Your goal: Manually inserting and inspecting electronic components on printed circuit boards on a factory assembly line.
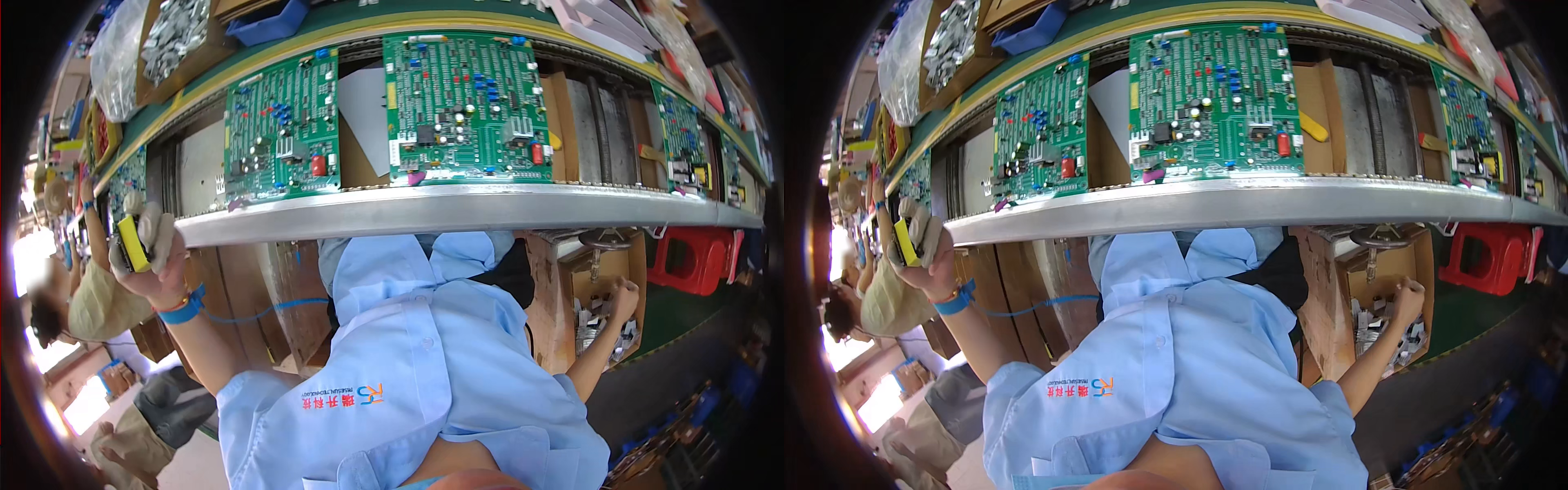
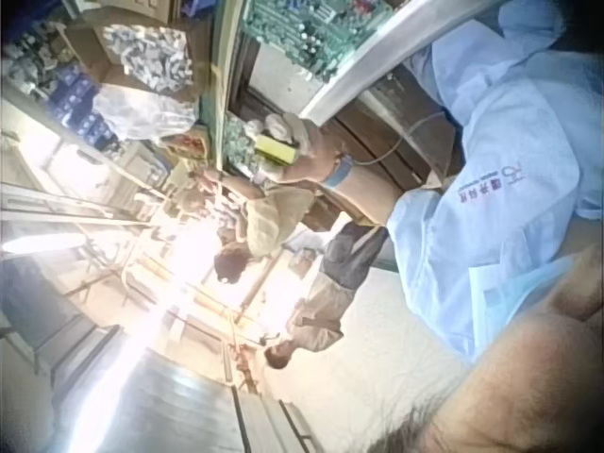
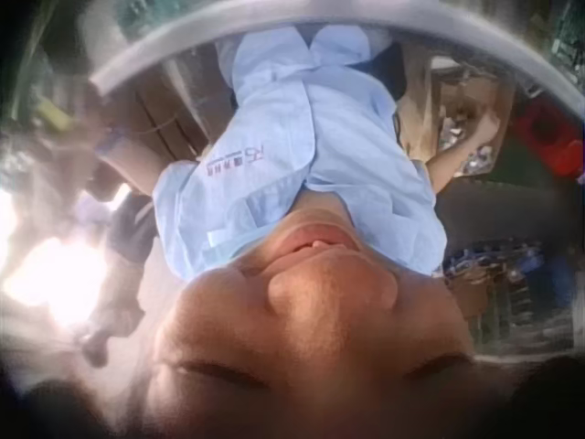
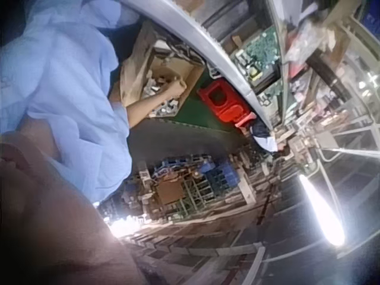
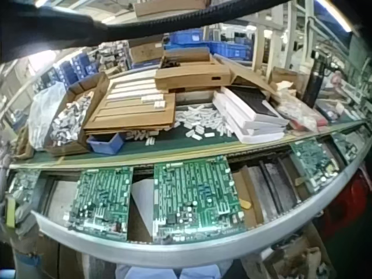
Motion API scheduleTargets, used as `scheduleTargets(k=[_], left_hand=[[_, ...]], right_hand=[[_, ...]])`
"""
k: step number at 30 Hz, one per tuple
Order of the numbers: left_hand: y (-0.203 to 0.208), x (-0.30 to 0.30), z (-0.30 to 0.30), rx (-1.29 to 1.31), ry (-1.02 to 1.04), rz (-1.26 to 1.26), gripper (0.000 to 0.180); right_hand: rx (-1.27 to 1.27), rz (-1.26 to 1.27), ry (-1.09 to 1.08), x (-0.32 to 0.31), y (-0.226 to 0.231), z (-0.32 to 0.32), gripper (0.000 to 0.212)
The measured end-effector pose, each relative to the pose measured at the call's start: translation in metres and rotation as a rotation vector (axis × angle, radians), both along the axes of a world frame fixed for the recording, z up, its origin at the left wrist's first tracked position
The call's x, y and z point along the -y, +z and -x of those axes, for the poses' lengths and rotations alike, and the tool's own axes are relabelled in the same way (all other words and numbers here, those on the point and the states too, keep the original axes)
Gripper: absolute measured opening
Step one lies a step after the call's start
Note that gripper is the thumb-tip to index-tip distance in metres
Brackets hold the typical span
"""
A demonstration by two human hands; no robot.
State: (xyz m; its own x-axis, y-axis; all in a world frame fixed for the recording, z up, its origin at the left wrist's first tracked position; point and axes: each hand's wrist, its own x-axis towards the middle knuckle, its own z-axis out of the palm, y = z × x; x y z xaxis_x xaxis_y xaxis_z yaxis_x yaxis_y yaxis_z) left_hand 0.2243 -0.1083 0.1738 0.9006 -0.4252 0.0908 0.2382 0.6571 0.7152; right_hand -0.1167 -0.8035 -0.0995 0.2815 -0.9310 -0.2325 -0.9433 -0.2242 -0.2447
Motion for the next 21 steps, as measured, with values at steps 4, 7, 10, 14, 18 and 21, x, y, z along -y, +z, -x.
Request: scheduleTargets(k=[4,7,10,14,18,21], left_hand=[[-0.008,0.057,-0.009,-0.067,-0.154,-0.024,0.045],[-0.011,0.084,-0.013,-0.03,-0.216,-0.214,0.053],[-0.03,0.088,-0.02,0.058,-0.311,-0.228,0.066],[-0.032,0.126,-0.034,0.003,-0.524,0.023,0.059],[-0.01,0.13,-0.041,0.063,-0.185,-0.318,0.076],[0.0,0.078,-0.048,0.114,-0.109,-0.48,0.081]], right_hand=[[1.112,-0.404,-0.216,0.074,0.01,0.041,0.041],[1.465,-0.653,0.115,0.037,0.136,-0.025,0.05],[1.404,-0.592,0.312,-0.001,0.202,-0.097,0.054],[1.316,-0.632,0.612,-0.074,0.225,-0.201,0.053],[1.17,-0.711,0.851,-0.138,0.235,-0.276,0.048],[1.127,-0.782,0.954,-0.174,0.242,-0.31,0.048]])
